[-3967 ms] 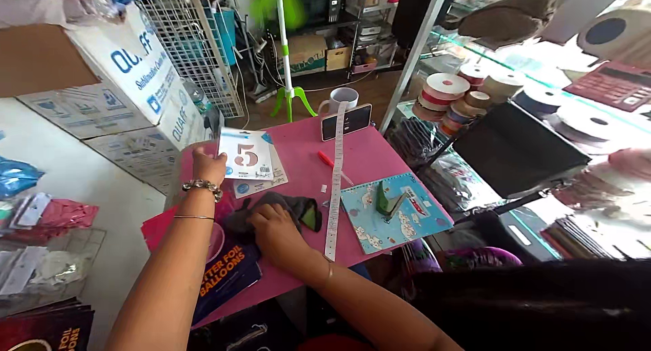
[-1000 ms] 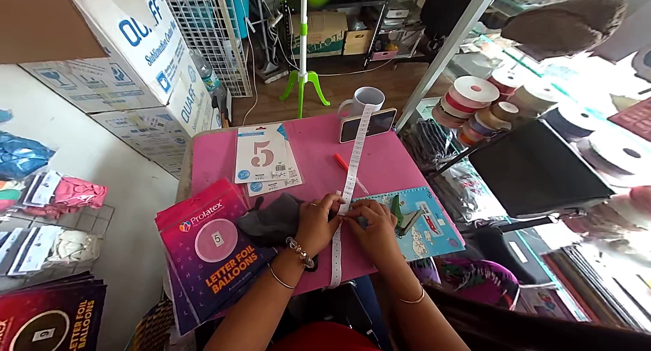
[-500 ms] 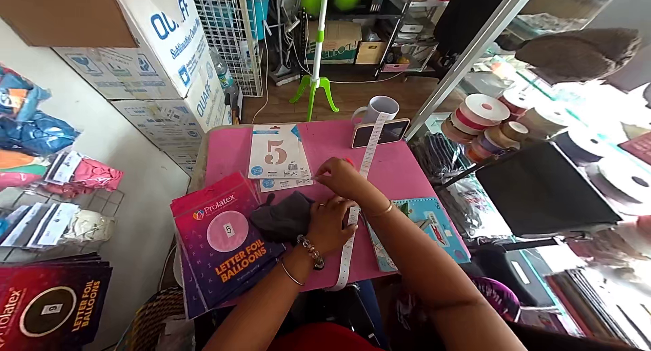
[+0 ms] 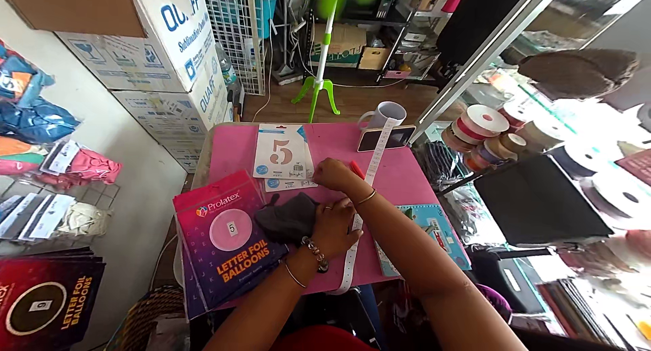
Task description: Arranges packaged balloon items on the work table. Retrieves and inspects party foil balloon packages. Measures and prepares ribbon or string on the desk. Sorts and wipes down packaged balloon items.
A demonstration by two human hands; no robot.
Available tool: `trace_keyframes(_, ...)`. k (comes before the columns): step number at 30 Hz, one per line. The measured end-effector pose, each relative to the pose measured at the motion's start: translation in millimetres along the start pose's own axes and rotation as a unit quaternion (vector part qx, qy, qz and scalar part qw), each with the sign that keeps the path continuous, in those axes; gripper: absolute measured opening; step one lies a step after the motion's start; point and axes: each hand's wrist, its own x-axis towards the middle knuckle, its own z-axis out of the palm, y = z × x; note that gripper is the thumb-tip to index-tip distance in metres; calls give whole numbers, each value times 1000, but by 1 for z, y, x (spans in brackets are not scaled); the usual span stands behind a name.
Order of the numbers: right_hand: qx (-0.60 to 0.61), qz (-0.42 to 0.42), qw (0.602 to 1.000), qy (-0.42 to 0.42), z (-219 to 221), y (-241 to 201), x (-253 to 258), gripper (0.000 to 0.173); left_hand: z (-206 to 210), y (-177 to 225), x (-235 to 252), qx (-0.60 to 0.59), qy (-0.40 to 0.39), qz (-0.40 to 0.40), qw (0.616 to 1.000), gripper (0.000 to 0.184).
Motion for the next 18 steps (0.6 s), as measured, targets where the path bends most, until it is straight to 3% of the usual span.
trace_keyframes(4, 32, 23, 999, 12, 4, 1, 6, 25, -1, 0, -2, 4, -3, 1, 1000, 57)
trace_keyframes(12, 59, 18, 998, -25, -5, 10, 19, 39, 3, 1, 0, 3, 9, 5, 1000, 50)
trace_keyframes(14, 51, 24, 998, -2, 1, 9, 20, 45, 3, 1, -1, 9, 8, 6, 1000, 51)
trace_keyframes(18, 42, -18, 999, 3, 7, 20, 24, 44, 5, 1, -1, 11, 8, 2, 1000, 49)
